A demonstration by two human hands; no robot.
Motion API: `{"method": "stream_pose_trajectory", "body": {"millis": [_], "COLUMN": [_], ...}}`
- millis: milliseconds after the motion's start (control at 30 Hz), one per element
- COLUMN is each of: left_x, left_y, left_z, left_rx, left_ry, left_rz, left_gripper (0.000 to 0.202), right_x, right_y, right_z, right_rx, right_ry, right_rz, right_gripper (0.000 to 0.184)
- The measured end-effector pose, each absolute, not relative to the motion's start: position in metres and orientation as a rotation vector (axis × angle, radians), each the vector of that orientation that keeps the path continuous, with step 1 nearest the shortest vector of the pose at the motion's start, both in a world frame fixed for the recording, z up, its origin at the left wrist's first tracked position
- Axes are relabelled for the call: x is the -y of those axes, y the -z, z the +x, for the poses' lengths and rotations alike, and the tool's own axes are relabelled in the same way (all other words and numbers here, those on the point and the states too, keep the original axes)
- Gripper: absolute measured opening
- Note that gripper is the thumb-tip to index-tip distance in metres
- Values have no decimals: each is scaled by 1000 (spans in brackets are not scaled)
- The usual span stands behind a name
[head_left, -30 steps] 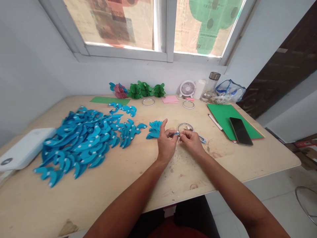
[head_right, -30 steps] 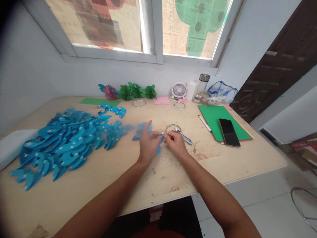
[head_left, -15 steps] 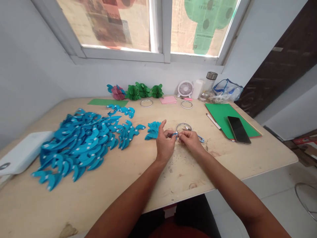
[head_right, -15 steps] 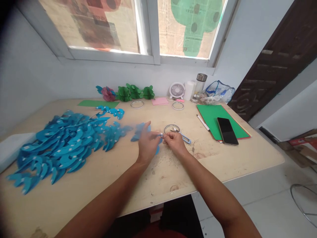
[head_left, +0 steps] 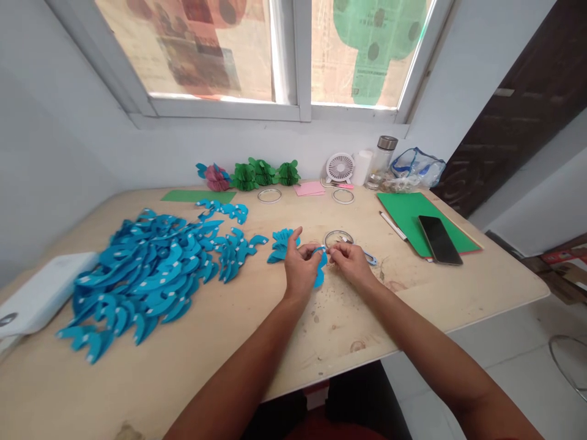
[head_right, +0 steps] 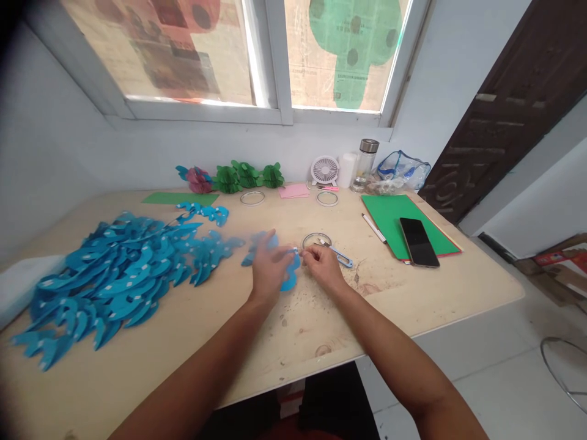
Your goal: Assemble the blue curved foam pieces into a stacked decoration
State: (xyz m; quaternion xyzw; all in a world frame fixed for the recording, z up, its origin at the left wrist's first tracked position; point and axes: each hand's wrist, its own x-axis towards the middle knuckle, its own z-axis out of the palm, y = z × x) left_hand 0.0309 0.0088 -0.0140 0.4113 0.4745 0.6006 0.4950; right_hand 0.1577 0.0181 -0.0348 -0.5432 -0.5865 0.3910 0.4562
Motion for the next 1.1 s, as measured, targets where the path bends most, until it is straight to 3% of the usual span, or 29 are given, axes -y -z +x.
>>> {"method": "stream_pose_trajectory", "body": {"millis": [500,1100], "left_x": [-3,-3], "left_y": [7,10], "left_z": [32,33], "left_rx": [-1098,-1117], "left_ry": [-1386,-1357], "left_rz": [829,880], "left_gripper": [82,81], "right_x": [-13,-19], "right_y": [26,40], "right_z": [154,158], "right_rx": [1266,1351], "right_ry": [-1171,-991], "right_rz": [-1194,-1265], "right_gripper": [26,22]}}
